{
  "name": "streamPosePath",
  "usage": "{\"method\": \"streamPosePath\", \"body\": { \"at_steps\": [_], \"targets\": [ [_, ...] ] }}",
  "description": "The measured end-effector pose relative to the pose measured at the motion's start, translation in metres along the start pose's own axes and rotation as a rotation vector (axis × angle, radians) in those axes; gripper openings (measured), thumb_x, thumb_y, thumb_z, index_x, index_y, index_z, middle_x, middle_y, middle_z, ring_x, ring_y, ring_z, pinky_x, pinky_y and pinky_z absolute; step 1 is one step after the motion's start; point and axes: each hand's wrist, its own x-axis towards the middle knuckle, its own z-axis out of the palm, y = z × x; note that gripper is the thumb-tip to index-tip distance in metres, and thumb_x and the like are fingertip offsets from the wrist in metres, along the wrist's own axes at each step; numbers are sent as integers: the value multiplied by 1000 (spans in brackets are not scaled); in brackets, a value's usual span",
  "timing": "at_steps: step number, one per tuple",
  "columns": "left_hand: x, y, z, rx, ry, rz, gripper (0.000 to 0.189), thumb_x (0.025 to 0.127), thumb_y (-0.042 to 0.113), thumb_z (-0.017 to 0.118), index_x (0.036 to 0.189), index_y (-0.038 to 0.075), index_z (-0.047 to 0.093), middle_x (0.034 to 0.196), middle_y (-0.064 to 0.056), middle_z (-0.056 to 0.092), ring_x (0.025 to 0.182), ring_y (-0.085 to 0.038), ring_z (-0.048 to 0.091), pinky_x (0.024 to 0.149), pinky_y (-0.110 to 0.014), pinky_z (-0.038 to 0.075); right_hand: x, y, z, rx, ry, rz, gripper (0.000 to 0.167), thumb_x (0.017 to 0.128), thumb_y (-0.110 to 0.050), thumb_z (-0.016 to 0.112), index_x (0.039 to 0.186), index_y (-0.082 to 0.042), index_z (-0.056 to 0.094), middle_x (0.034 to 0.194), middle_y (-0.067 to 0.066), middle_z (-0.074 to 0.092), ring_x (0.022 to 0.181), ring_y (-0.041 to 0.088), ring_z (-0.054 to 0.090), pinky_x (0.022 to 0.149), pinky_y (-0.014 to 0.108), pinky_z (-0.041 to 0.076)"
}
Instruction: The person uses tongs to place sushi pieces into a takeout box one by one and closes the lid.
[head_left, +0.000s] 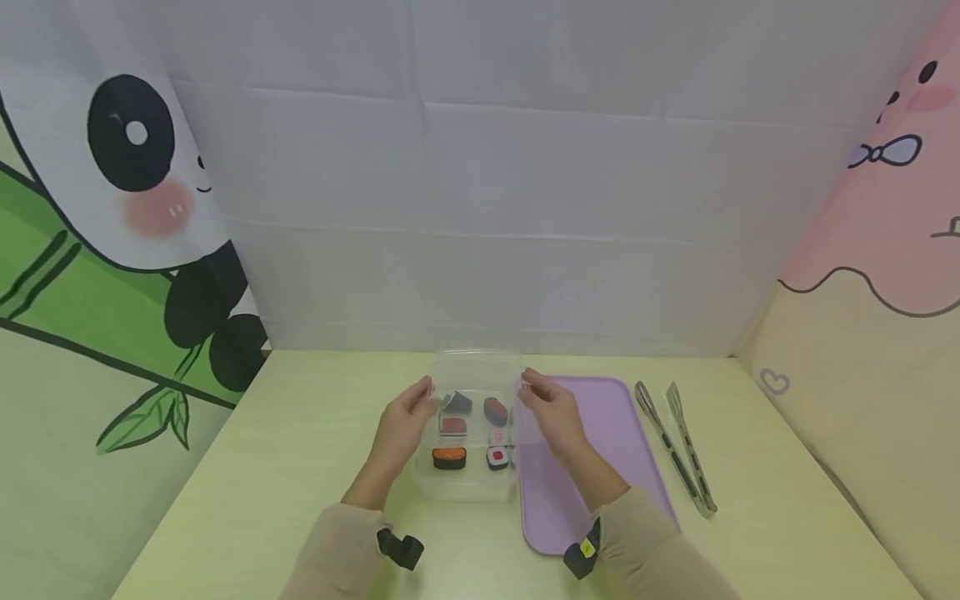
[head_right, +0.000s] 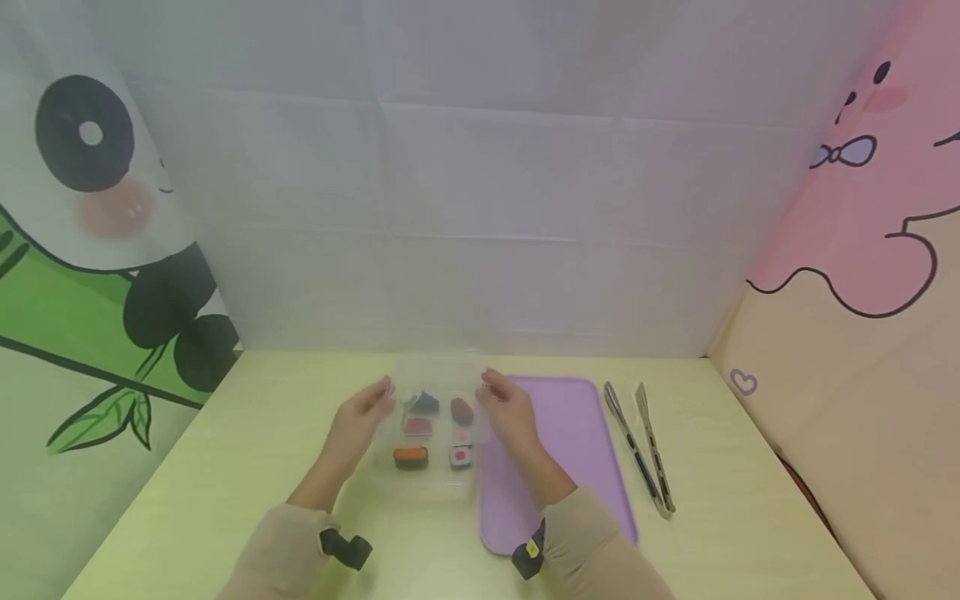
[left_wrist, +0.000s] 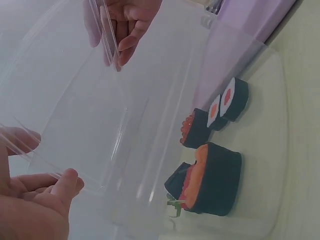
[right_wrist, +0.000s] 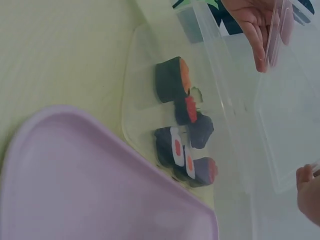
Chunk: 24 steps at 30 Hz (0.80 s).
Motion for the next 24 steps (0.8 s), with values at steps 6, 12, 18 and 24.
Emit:
{"method": "streamPosePath", "body": {
  "at_steps": [6,12,18,24],
  "targets": [
    [1,-15,-2,71,-36,6,57,102,21,49,150,-3,31,152,-18,33,139,-33,31,113,-44,27,-5,18,10,-17,7,-17,47,95,-3,58,139,8,46,148,18,41,135,37,38,111,42,32],
    [-1,-34,-3,79,-83,28,56,102,15,48,151,-2,27,155,-18,27,141,-34,27,114,-44,24,-12,40,17,-98,38,-40,44,96,-4,58,138,6,49,149,17,39,123,36,50,102,40,44],
    [-1,-43,-2,53,-92,48,56,102,17,47,152,1,26,156,-18,25,140,-39,25,114,-48,22,-16,45,22,-148,83,-35,45,97,-10,58,139,4,50,150,14,40,111,33,55,88,36,53],
    [-1,-54,-3,67,-72,14,55,103,16,45,153,3,25,157,-16,22,140,-42,25,114,-50,21,-17,51,27,-214,41,-39,47,96,-7,56,140,4,47,152,13,37,121,40,48,99,50,45]
  ]
}}
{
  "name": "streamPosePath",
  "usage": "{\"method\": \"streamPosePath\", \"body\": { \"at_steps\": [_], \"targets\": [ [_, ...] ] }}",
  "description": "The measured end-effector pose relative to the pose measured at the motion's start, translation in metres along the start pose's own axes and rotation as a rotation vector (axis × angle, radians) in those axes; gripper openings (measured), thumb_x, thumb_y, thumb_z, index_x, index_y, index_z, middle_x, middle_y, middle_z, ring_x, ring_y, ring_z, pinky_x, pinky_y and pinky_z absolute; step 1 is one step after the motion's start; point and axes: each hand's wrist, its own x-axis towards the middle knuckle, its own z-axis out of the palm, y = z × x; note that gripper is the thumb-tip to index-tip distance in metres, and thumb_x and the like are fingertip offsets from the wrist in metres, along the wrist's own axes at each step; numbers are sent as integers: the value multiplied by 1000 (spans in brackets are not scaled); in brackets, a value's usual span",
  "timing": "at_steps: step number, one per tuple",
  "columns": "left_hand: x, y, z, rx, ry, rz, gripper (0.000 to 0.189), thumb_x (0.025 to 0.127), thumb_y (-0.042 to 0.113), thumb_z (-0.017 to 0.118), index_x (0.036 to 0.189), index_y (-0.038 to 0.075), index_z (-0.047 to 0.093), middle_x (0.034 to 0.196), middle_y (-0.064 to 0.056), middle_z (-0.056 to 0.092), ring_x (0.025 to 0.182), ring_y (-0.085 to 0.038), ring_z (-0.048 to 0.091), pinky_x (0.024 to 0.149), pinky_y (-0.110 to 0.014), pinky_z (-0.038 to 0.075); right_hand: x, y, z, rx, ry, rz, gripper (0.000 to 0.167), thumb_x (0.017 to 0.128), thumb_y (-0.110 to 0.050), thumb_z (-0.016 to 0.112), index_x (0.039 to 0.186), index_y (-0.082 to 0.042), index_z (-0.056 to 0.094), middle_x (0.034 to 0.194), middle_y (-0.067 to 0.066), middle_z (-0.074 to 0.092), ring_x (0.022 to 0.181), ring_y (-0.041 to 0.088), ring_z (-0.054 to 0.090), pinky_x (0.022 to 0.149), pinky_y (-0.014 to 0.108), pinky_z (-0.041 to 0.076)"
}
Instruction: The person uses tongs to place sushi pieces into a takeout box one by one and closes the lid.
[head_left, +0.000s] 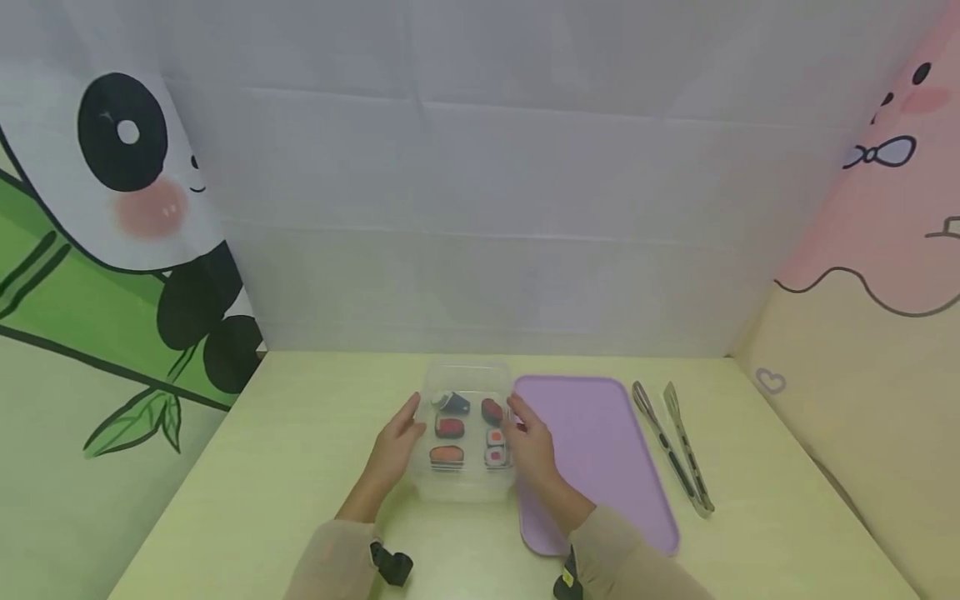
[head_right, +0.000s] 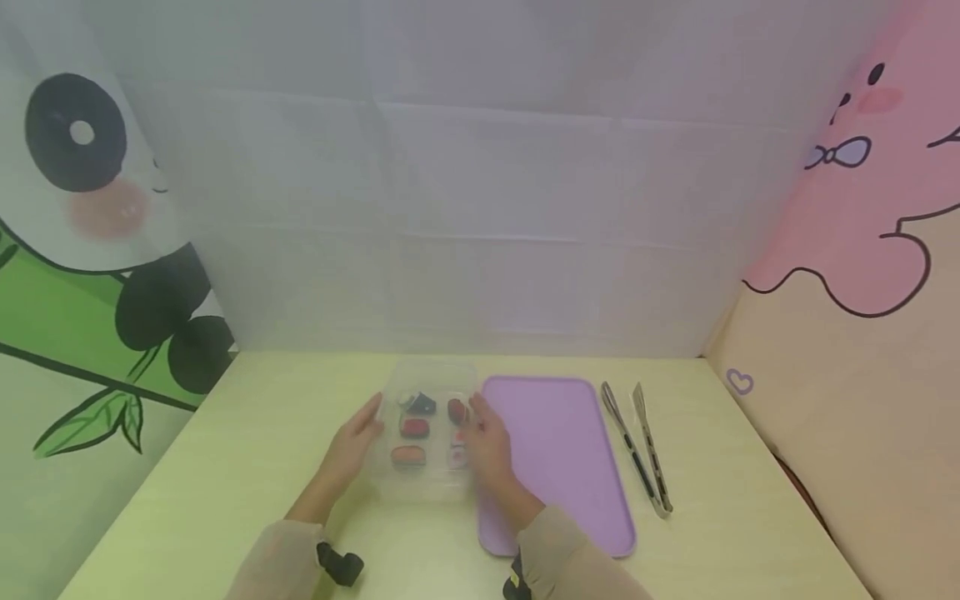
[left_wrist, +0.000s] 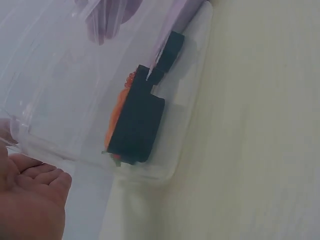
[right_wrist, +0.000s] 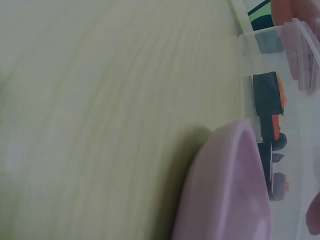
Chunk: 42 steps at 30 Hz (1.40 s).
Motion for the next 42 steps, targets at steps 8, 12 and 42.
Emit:
{"method": "streamPosePath", "body": {
  "at_steps": [8,12,42],
  "targets": [
    [-4,-9,3,72,-21,-9,59,103,14,45,155,3,20,159,-16,17,139,-42,25,113,-50,23,-3,0,3,-146,-65,-34,57,92,-6,59,144,8,39,155,18,27,136,46,29,111,57,24],
    [-15,-6,4,195,-41,1,68,102,25,53,154,0,19,158,-23,15,139,-47,22,111,-58,23,-10,-2,3,-325,-162,-72,68,96,-17,59,147,12,26,156,26,17,140,48,17,112,59,17],
    [-9,-3,-1,258,-161,-21,87,99,47,53,156,5,2,156,-25,19,137,-48,26,107,-65,26,-1,-16,-6,-448,-353,-3,88,100,-44,51,152,7,2,154,31,16,140,43,23,114,53,20]
  ]
}}
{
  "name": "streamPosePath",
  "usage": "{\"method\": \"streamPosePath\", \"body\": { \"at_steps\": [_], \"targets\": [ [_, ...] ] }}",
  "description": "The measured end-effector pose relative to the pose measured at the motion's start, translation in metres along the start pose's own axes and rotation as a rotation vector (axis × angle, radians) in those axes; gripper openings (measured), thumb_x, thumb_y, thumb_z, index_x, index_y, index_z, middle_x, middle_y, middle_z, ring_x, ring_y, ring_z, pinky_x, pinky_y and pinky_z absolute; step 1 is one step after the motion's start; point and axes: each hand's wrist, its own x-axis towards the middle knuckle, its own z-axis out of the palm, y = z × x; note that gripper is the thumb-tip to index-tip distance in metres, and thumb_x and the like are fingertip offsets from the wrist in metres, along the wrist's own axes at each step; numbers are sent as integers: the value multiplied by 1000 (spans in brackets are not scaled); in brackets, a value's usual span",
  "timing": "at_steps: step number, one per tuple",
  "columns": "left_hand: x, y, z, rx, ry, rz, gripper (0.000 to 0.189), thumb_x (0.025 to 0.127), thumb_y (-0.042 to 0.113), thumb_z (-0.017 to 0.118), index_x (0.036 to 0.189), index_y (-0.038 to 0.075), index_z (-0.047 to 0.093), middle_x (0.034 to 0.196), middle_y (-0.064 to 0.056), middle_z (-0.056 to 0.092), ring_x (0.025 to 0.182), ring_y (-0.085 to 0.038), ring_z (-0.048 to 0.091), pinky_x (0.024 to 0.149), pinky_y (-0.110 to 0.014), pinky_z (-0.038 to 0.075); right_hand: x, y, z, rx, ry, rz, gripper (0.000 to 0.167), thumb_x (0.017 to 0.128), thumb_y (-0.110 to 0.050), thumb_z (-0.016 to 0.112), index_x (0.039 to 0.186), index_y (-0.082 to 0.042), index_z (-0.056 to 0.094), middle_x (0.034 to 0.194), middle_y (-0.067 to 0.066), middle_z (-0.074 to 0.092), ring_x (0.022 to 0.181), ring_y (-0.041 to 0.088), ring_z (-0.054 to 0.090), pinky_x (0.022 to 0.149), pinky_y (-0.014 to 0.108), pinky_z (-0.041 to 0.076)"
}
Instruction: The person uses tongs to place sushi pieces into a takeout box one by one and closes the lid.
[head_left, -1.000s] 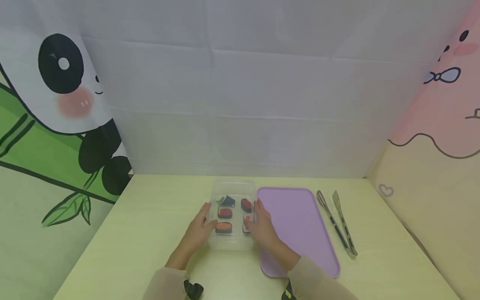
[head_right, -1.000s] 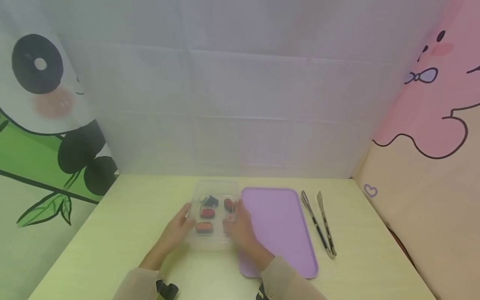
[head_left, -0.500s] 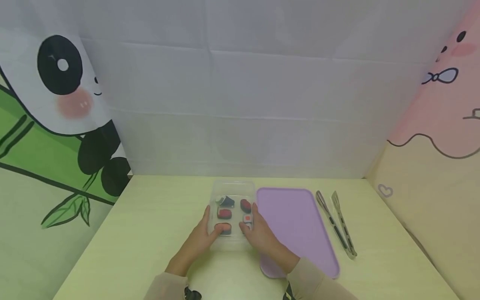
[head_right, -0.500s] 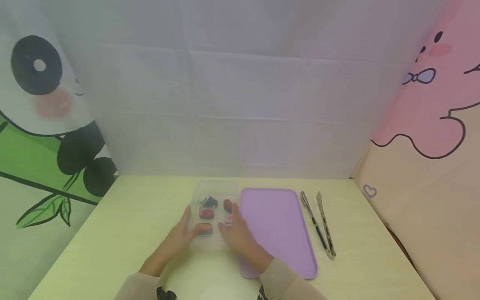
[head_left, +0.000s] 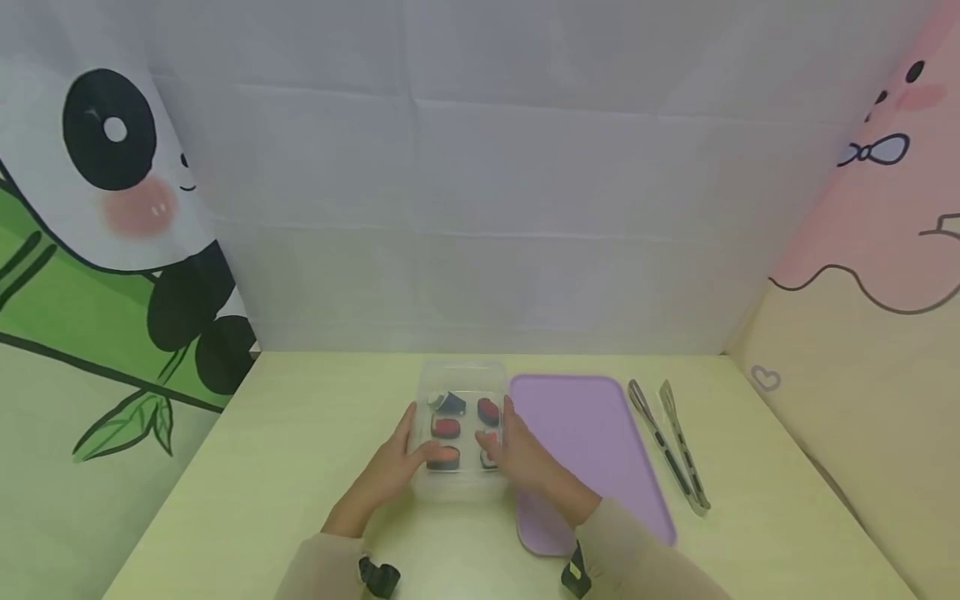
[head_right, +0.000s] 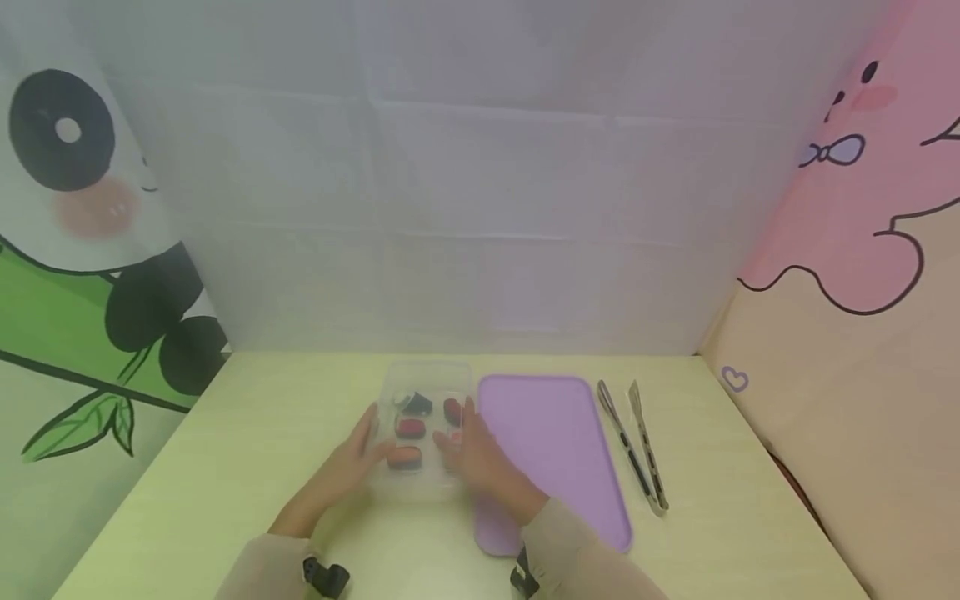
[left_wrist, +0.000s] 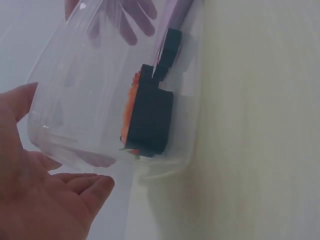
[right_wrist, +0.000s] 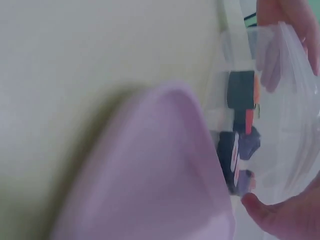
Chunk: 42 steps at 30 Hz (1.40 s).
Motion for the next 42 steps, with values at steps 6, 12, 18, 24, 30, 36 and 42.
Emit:
{"method": "streamPosePath", "body": {
  "at_steps": [6,12,18,24,30,36,42],
  "targets": [
    [25,6,-5,49,20,28,83,101,41,52,155,-1,7,158,-23,14,142,-42,17,112,-60,18,18,-2,8,22,59,62,86,100,-43,53,154,2,5,152,31,21,136,46,28,111,57,26],
    [28,1,-2,38,4,9,79,103,34,50,154,-3,1,159,-24,6,143,-43,10,113,-60,13,21,-4,15,26,105,76,85,99,-35,57,153,6,6,151,33,23,138,47,23,112,57,22],
    [27,1,-2,-7,3,10,78,104,35,46,155,0,-1,160,-23,3,144,-42,7,113,-61,11,21,-5,15,29,97,59,83,100,-34,55,153,6,5,150,34,22,137,50,23,111,59,22],
    [32,5,-6,-26,-10,1,78,103,34,50,154,-3,3,159,-25,8,143,-44,12,112,-62,15,25,-7,0,69,37,75,84,101,-33,54,152,8,1,149,40,16,136,53,21,111,60,22],
    [57,6,-12,-60,37,-12,75,102,34,49,155,0,8,158,-25,12,142,-45,15,112,-61,18,46,-7,-19,-7,47,72,75,103,-35,48,155,1,7,149,35,21,131,59,25,104,68,29],
    [82,-4,-12,12,22,-12,71,103,35,45,155,1,10,158,-24,14,143,-44,14,113,-58,15,68,5,-12,-86,75,57,68,104,-33,44,155,0,13,148,32,28,131,54,31,106,63,30],
    [89,-7,-10,29,27,-40,71,103,36,42,157,5,6,158,-23,13,141,-45,17,113,-59,15,74,11,-5,-104,85,68,69,103,-34,45,155,-2,15,148,31,31,132,49,34,109,58,29]
  ]
}}
